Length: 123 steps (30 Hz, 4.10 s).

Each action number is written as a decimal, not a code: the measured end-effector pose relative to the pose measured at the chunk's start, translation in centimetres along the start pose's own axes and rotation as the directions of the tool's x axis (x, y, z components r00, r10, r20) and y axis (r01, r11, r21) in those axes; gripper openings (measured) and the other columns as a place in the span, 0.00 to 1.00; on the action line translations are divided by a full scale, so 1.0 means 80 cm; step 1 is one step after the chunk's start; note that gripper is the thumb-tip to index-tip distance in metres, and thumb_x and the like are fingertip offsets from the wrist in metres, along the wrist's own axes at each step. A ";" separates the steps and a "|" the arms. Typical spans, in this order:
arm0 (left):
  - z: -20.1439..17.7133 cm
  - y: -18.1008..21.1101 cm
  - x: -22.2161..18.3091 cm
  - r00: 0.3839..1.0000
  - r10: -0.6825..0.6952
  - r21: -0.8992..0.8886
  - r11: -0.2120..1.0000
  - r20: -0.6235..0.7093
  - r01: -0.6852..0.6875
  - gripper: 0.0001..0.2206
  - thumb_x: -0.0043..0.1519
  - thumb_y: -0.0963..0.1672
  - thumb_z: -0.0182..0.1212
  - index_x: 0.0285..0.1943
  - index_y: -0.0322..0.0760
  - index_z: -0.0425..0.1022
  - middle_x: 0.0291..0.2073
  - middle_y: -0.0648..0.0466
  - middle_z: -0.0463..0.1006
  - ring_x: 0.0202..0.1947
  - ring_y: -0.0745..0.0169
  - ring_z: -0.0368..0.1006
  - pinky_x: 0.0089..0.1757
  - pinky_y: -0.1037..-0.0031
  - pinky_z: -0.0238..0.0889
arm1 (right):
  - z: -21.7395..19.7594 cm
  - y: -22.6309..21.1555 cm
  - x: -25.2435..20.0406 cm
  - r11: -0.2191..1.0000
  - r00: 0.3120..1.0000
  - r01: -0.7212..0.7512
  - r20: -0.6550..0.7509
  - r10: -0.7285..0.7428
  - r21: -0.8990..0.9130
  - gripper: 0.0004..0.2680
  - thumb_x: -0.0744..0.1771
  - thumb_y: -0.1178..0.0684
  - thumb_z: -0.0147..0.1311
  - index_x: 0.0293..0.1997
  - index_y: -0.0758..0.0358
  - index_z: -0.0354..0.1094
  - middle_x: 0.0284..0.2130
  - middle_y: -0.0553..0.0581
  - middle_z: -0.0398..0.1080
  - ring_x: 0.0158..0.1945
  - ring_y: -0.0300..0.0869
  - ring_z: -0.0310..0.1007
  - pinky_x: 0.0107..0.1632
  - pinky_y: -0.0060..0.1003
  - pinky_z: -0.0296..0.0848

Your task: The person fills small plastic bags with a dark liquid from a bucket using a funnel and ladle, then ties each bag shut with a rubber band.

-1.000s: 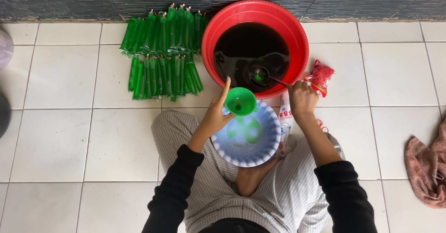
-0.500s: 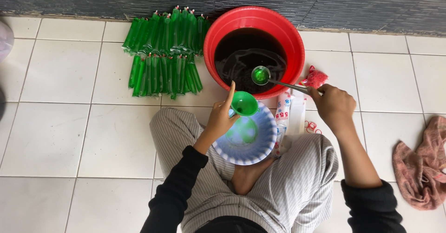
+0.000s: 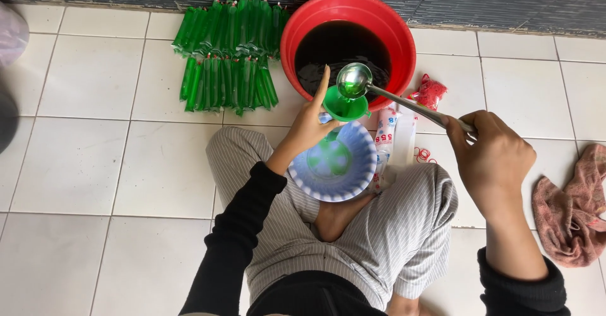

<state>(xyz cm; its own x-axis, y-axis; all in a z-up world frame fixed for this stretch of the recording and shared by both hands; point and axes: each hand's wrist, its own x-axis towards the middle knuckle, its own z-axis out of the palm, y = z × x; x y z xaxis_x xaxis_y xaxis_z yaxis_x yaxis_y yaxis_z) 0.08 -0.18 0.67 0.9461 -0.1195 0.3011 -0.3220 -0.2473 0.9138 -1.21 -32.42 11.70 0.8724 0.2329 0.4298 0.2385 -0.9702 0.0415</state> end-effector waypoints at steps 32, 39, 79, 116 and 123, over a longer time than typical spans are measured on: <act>0.001 0.006 -0.002 0.999 0.029 -0.054 0.998 0.038 -0.027 0.51 0.60 0.38 0.70 0.80 0.53 0.27 0.54 0.50 0.74 0.40 0.63 0.75 0.49 0.71 0.75 | 0.022 0.021 -0.013 0.996 0.999 -0.040 0.000 0.040 0.083 0.14 0.74 0.37 0.62 0.39 0.53 0.70 0.30 0.46 0.72 0.29 0.50 0.71 0.28 0.46 0.61; -0.001 -0.003 -0.005 0.999 0.025 -0.003 1.000 0.021 -0.025 0.51 0.59 0.38 0.71 0.80 0.53 0.27 0.78 0.44 0.47 0.50 0.57 0.76 0.53 0.68 0.74 | 0.044 0.027 0.011 0.926 0.925 -0.310 0.293 0.241 0.217 0.17 0.74 0.34 0.52 0.37 0.54 0.72 0.24 0.51 0.69 0.31 0.57 0.70 0.38 0.48 0.64; 0.075 -0.135 -0.109 0.980 0.017 0.017 1.000 -0.201 -0.014 0.14 0.62 0.42 0.67 0.57 0.48 0.79 0.43 0.58 0.83 0.44 0.58 0.79 0.56 0.55 0.61 | 0.186 -0.137 -0.091 0.245 0.848 -0.530 0.503 0.164 0.812 0.18 0.74 0.40 0.39 0.53 0.63 0.75 0.37 0.62 0.74 0.44 0.49 0.71 0.54 0.47 0.63; -0.007 -0.010 -0.037 0.992 0.114 0.190 0.976 -0.049 -0.103 0.08 0.47 0.49 0.79 0.28 0.51 0.84 0.46 0.63 0.77 0.52 0.56 0.68 0.53 0.62 0.51 | 0.209 -0.167 -0.042 0.409 0.993 0.057 -0.007 -0.121 0.911 0.05 0.64 0.51 0.67 0.41 0.46 0.81 0.37 0.47 0.79 0.42 0.41 0.67 0.51 0.39 0.52; -0.032 0.027 0.015 0.938 0.239 0.000 0.969 0.250 -0.247 0.14 0.51 0.52 0.77 0.42 0.49 0.82 0.52 0.55 0.71 0.55 0.50 0.66 0.58 0.61 0.51 | 0.121 -0.153 0.025 0.332 0.936 0.194 -0.073 -0.343 0.923 0.02 0.67 0.52 0.60 0.34 0.51 0.76 0.45 0.57 0.69 0.42 0.49 0.57 0.52 0.43 0.55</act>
<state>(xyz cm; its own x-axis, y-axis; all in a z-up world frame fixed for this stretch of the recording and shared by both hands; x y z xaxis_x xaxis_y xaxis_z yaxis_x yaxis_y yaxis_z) 0.60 1.64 3.69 0.8018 -0.4121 0.4327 -0.5458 -0.2101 0.8112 1.79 -19.46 3.31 0.7039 0.5462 0.4541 0.6421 -0.2160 -0.7355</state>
